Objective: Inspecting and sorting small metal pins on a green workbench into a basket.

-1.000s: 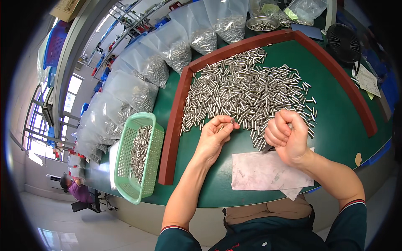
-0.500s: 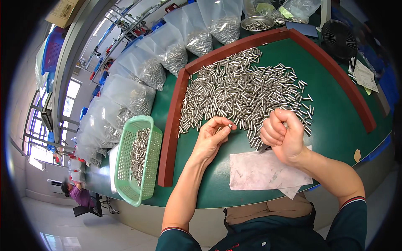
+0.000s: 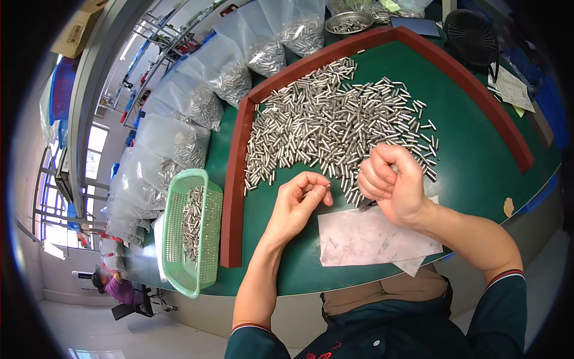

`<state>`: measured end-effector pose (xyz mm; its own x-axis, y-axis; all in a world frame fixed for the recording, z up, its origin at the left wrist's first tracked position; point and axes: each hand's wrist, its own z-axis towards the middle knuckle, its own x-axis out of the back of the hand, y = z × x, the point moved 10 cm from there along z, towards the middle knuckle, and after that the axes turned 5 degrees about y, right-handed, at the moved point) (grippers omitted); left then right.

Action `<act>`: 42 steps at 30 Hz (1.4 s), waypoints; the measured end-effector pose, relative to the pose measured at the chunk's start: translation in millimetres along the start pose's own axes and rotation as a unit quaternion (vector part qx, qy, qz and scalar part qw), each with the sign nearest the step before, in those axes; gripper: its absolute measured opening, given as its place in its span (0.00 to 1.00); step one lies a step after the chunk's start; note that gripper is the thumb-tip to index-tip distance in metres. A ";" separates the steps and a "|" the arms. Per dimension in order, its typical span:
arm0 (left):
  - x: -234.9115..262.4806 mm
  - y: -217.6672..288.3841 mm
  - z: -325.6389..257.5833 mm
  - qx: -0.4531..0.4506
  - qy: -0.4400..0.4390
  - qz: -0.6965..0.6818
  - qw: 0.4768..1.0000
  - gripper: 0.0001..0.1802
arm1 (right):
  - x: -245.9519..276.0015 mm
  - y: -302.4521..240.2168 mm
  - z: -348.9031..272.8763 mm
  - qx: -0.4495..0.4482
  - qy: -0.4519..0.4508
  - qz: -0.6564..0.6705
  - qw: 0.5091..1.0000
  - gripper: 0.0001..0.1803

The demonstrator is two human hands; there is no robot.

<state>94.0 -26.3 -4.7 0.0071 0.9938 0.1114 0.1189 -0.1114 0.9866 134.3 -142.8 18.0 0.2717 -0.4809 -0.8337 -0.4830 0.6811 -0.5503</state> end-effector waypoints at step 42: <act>-31.8 10.9 -26.5 -0.034 -0.003 0.302 0.953 0.07 | -16.5 20.5 -18.7 0.068 -0.062 -0.153 0.984 0.21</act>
<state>68.7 -59.3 5.6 0.0589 0.7480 0.6611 0.0271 -0.6632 0.7479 104.3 -131.2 21.4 0.4909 -0.6095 -0.6225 -0.2487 0.5868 -0.7706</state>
